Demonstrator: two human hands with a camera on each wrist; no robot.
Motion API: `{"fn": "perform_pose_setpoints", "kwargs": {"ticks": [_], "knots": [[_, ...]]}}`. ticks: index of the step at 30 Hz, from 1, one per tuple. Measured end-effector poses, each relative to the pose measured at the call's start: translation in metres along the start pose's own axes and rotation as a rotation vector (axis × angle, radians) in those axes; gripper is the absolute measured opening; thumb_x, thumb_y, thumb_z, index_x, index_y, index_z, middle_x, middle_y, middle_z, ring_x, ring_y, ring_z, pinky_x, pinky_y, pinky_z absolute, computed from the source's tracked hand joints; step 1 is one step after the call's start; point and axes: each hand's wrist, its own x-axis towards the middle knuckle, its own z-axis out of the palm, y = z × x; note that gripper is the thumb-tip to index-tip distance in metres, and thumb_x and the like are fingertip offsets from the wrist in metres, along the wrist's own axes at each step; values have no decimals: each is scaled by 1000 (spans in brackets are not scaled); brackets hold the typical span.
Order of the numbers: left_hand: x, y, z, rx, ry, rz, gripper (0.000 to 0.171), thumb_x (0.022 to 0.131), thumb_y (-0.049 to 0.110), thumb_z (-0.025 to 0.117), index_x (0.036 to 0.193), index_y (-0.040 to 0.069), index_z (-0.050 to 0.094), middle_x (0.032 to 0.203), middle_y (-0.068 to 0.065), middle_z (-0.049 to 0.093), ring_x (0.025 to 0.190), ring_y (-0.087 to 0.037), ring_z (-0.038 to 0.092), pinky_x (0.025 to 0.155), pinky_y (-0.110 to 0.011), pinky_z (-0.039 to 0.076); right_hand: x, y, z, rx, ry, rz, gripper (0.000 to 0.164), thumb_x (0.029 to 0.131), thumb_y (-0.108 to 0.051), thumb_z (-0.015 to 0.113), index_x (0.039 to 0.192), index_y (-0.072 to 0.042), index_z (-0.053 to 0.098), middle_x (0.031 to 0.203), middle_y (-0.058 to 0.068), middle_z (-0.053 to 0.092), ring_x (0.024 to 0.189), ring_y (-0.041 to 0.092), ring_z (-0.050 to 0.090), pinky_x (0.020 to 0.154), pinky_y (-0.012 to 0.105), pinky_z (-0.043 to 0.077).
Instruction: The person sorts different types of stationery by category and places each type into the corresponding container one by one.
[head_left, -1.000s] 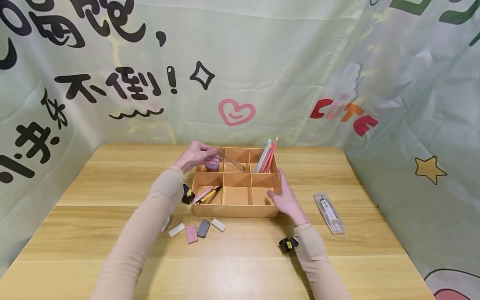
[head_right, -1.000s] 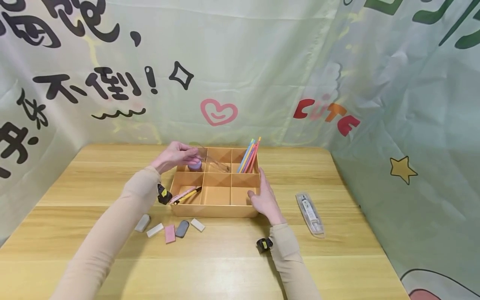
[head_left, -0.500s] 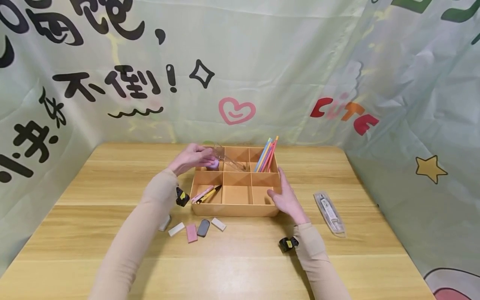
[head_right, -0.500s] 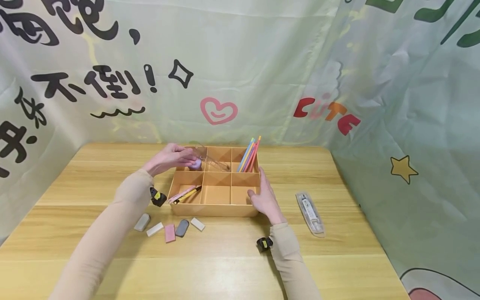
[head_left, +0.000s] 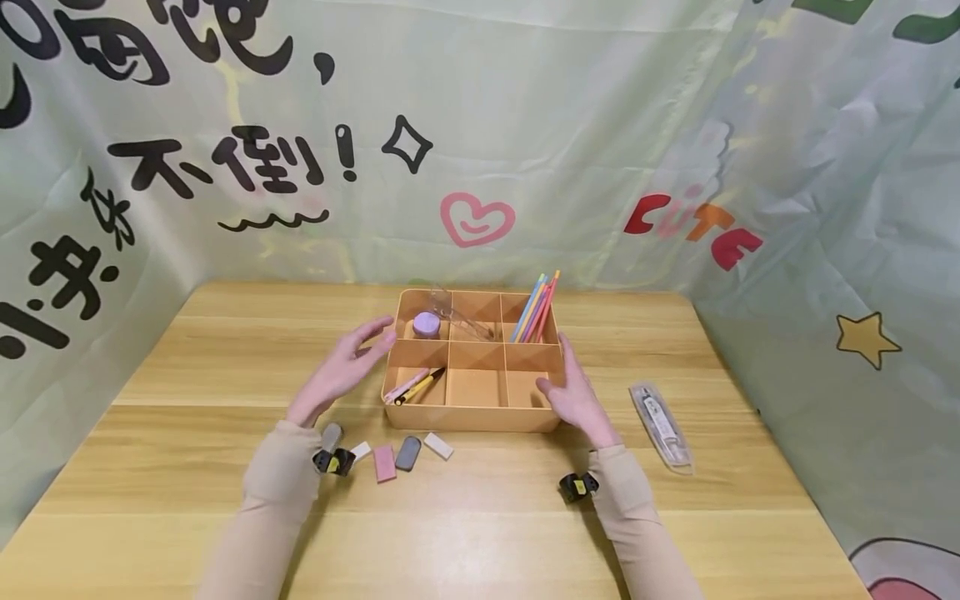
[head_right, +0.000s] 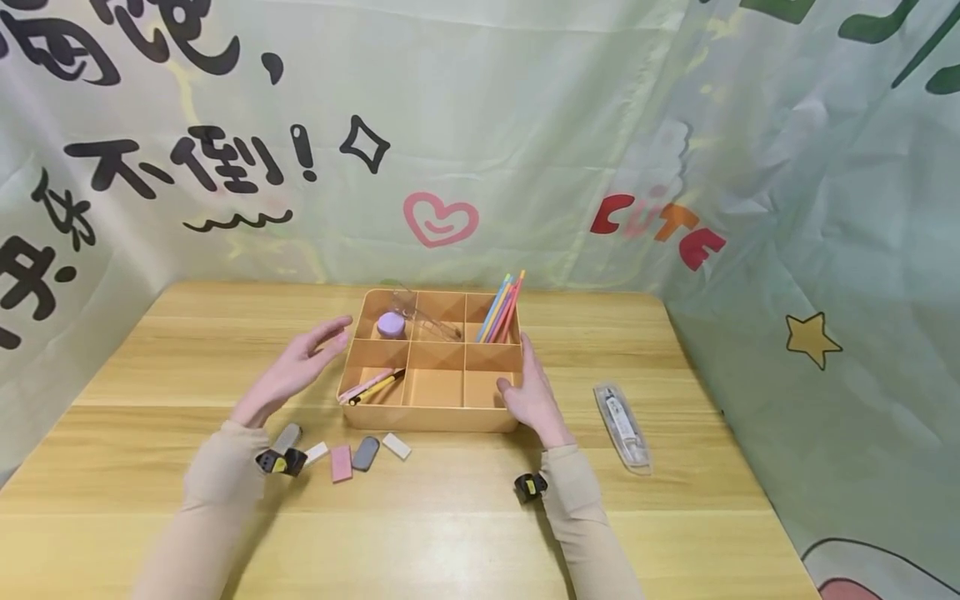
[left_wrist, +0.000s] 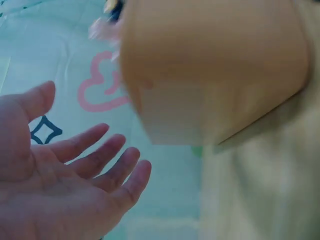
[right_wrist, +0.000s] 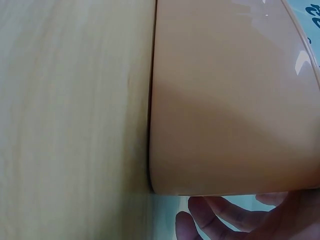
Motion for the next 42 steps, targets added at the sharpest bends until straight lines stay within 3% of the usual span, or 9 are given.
{"fn": "perform_pose_setpoints", "kwargs": {"ticks": [6,11,15,23,42], "knots": [[-12,-14,11,-10,-75,7,65,109,31,42,160,-1,17,168,-24,11,155,-45,12,123,-62,16,0,-2,1,0,0,3,87,99,-16,56,163,-16,-2,170,21,3,154,47,13,124,61,13],[-17,-19,15,26,-129,-4,71,109,35,41,161,3,7,170,-18,-1,156,-45,3,124,-61,10,1,-2,2,-2,-6,-7,85,100,-14,55,163,-14,-3,169,23,3,154,47,13,124,62,13],[-19,-20,19,82,-160,-6,83,106,41,48,161,6,-2,170,-15,-10,155,-46,-1,122,-65,7,1,-1,1,-8,2,-15,84,100,-14,54,163,-12,-2,169,23,4,154,47,13,124,60,13],[-19,-20,24,101,-188,-83,112,91,53,68,160,26,-15,168,0,-22,156,-41,-9,121,-68,3,0,-2,1,-13,-2,2,85,100,-15,54,163,-15,-3,169,22,3,154,47,13,124,60,13],[-19,-14,33,124,-199,-66,124,88,51,73,157,18,-25,164,-2,-34,155,-44,-7,122,-64,9,-1,-2,0,-13,5,8,84,99,-16,55,163,-14,-1,169,23,5,153,47,14,125,60,14]]}}
